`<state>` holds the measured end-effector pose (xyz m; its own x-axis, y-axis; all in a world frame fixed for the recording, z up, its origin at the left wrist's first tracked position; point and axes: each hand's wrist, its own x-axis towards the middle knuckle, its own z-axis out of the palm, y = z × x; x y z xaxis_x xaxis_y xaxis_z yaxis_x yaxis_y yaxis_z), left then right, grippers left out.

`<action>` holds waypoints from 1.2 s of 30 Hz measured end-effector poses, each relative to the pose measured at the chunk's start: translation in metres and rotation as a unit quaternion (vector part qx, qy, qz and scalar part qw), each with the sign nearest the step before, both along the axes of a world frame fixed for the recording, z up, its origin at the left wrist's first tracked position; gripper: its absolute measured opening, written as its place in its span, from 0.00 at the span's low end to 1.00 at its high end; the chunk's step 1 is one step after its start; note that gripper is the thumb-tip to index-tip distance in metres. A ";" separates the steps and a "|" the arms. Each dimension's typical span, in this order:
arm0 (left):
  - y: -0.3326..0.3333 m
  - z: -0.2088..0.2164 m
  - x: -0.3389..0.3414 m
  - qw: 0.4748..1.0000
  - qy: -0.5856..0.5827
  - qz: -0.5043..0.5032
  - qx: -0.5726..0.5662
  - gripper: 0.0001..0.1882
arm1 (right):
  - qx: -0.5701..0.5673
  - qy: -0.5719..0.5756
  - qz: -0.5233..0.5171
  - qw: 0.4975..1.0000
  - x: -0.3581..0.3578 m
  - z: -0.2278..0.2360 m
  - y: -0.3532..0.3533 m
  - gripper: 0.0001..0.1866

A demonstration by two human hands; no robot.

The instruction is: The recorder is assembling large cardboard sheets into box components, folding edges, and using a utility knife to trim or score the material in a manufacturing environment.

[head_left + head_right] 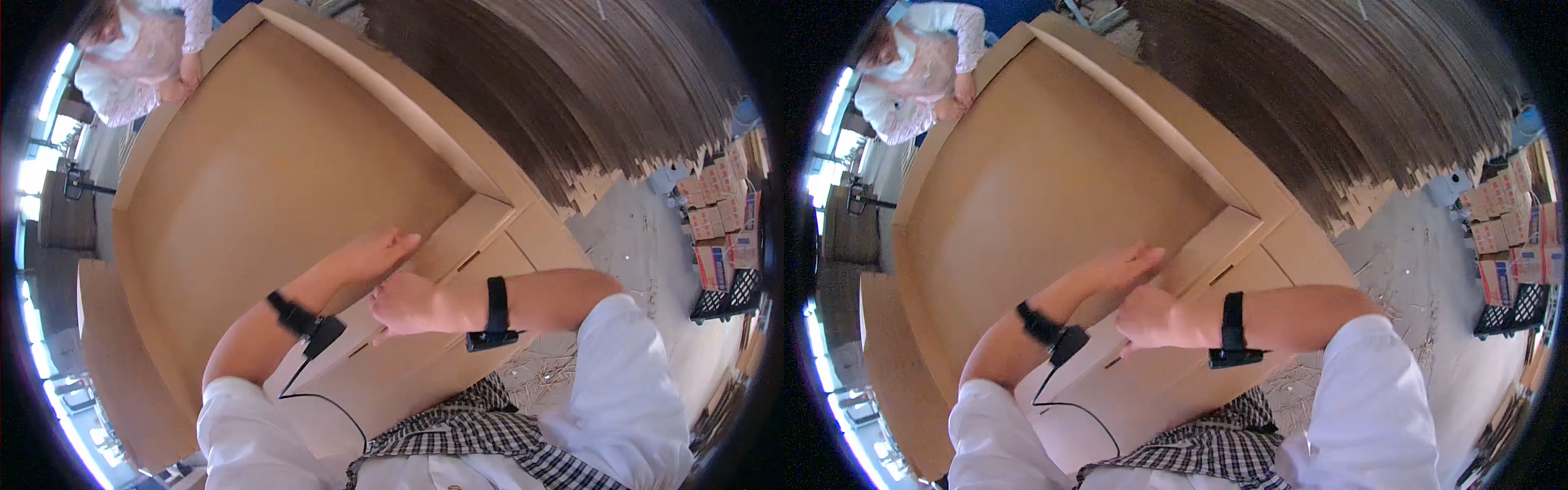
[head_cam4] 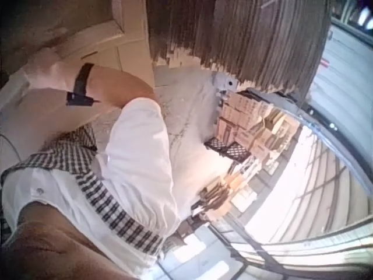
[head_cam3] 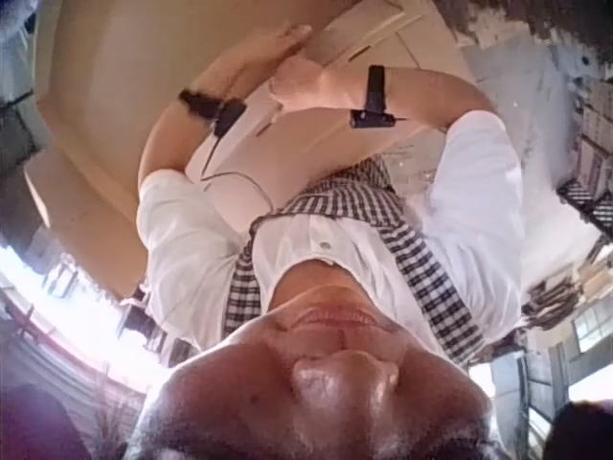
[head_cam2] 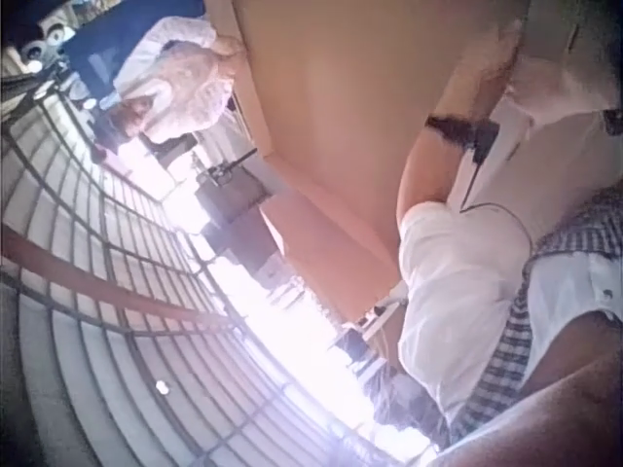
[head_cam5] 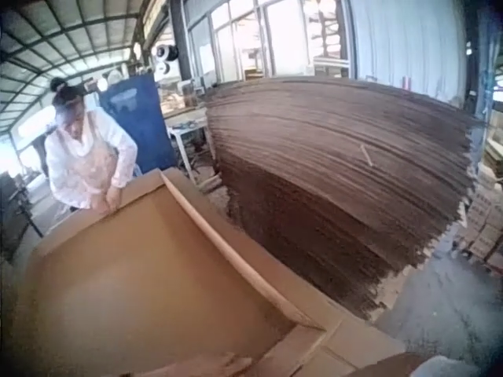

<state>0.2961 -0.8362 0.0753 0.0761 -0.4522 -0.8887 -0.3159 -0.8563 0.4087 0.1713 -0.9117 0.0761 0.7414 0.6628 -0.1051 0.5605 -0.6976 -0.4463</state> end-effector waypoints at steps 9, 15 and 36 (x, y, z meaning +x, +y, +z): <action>0.151 0.029 -0.060 0.990 -0.008 0.098 -0.101 0.29 | 0.025 0.234 0.064 0.970 0.036 0.007 -0.017 0.27; 0.177 0.022 -0.071 0.982 -0.126 0.045 -0.133 0.28 | -0.152 0.219 0.014 0.964 0.062 0.003 -0.112 0.25; 0.420 0.024 -0.051 0.982 -0.133 0.107 -0.076 0.24 | -0.192 0.269 -0.017 0.944 0.072 0.033 0.089 0.30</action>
<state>0.2450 -0.4160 0.0989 0.4039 -0.5264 -0.7482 -0.2474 -0.8502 0.4647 0.2434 -0.8229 0.1087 0.5328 0.4771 -0.6990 0.2998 -0.8788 -0.3712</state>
